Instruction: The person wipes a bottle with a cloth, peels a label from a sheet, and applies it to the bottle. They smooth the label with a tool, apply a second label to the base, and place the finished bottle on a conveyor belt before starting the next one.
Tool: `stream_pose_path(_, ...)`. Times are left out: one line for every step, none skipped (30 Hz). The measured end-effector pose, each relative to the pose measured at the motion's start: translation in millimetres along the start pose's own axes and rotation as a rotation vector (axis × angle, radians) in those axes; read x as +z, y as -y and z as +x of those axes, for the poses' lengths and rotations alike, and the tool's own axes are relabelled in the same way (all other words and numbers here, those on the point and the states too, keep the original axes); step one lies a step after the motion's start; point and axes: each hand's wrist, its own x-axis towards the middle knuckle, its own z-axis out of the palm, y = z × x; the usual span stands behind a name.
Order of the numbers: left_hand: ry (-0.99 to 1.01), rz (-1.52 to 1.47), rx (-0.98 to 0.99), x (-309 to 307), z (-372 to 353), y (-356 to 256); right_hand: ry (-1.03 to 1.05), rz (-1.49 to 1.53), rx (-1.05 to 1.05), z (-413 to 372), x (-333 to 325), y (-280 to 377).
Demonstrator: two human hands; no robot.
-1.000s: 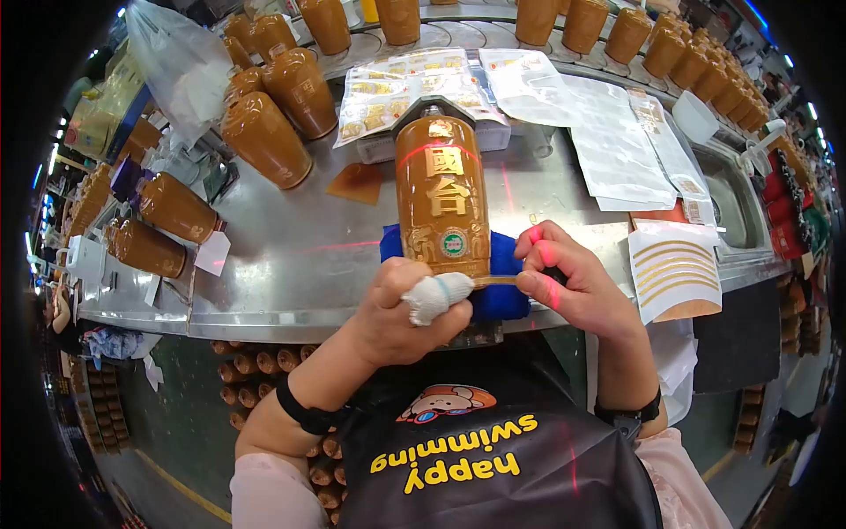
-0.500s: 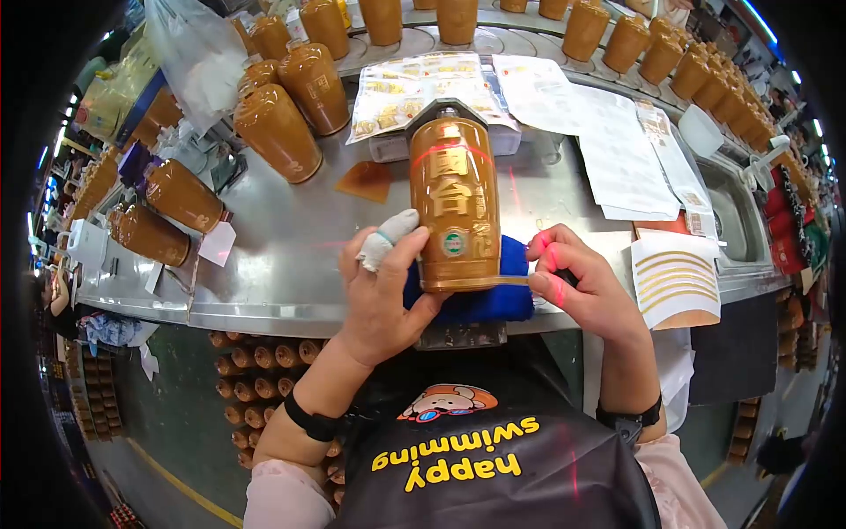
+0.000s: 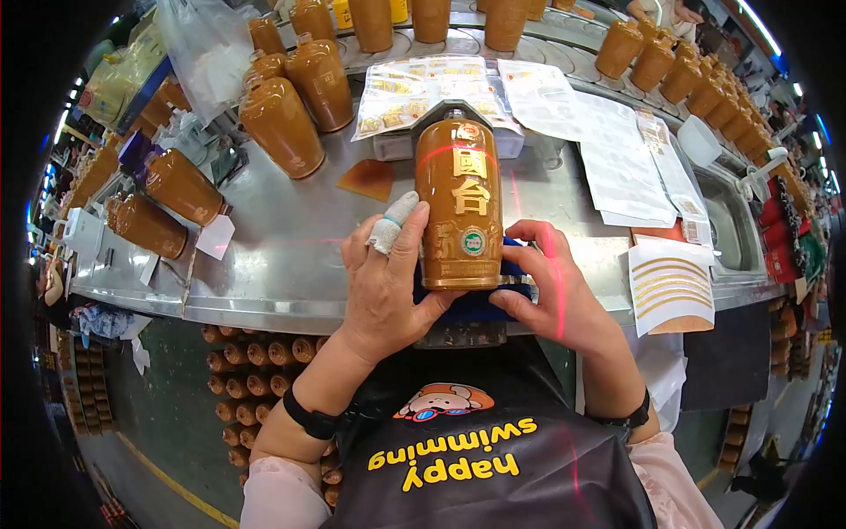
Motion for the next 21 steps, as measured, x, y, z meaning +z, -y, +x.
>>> stream_pose_path(-0.002, 0.011, 0.001, -0.1, -0.4, -0.6, -0.004, -0.003, -0.001, 0.6, 2.4, -0.2)
stream_pose_path(-0.002, 0.019, 0.003, 0.2, -1.0, -1.2, -0.008, -0.007, 0.001, 0.4, 4.1, -0.1)
stream_pose_path(-0.005, 0.013, 0.003, 0.9, -1.1, -1.6, -0.015, -0.013, 0.004, -0.3, 4.6, -0.5)
stream_pose_path(-0.01, 0.007, 0.003, 1.6, -0.6, -1.4, -0.014, -0.011, 0.002, -0.9, 4.4, -1.2)
stream_pose_path(-0.015, 0.002, 0.003, 2.0, -0.5, -1.1, -0.013, -0.009, -0.001, -1.6, 4.5, -1.6)
stream_pose_path(-0.014, -0.001, 0.001, 2.3, -0.6, -1.1, -0.011, -0.006, -0.004, -2.5, 4.5, -2.0)
stream_pose_path(-0.013, -0.003, -0.001, 2.5, -0.9, -1.0, 0.002, 0.04, 0.015, -3.4, 3.8, -2.4)
stream_pose_path(-0.012, -0.005, -0.004, 2.5, -0.9, -0.7, 0.015, 0.086, 0.033, -4.4, 2.5, -3.1)
stream_pose_path(-0.012, -0.011, -0.006, 2.8, -1.1, -0.3, 0.028, 0.132, 0.052, -4.9, 1.4, -3.5)
stream_pose_path(-0.012, -0.018, -0.009, 3.4, -1.4, -0.1, 0.051, 0.185, 0.073, -4.7, -0.5, -2.5)
stream_pose_path(-0.011, -0.025, -0.012, 4.1, -1.7, 0.0, 0.073, 0.238, 0.095, -4.2, -3.6, -0.3)
stream_pose_path(-0.009, -0.033, -0.014, 4.6, -2.0, 0.2, 0.095, 0.291, 0.117, -3.9, -6.5, 1.6)
stream_pose_path(-0.006, -0.041, -0.016, 5.0, -2.4, 0.6, 0.087, 0.323, 0.114, -3.7, -8.4, 2.8)
stream_pose_path(-0.003, -0.048, -0.018, 5.1, -2.7, 0.9, 0.079, 0.355, 0.111, -3.6, -10.0, 3.8)
stream_pose_path(0.001, -0.058, -0.022, 5.1, -2.8, 1.0, 0.071, 0.386, 0.107, -3.6, -11.4, 4.3)
stream_pose_path(0.006, -0.068, -0.027, 5.1, -2.8, 1.0, 0.072, 0.401, 0.118, -3.7, -12.5, 4.2)
stream_pose_path(0.01, -0.079, -0.032, 5.1, -2.7, 1.1, 0.073, 0.416, 0.128, -3.7, -13.5, 3.9)
stream_pose_path(0.011, -0.091, -0.032, 5.5, -2.7, 1.3, 0.074, 0.43, 0.139, -3.6, -14.3, 4.2)
stream_pose_path(0.012, -0.104, -0.032, 6.1, -2.7, 1.7, 0.089, 0.462, 0.156, -3.0, -17.0, 7.9)
stream_pose_path(0.013, -0.117, -0.033, 6.4, -2.8, 1.8, 0.104, 0.494, 0.174, -2.1, -21.7, 14.4)
stream_pose_path(0.023, -0.126, -0.036, 5.9, -2.9, 1.6, 0.119, 0.525, 0.192, -1.5, -25.3, 19.4)
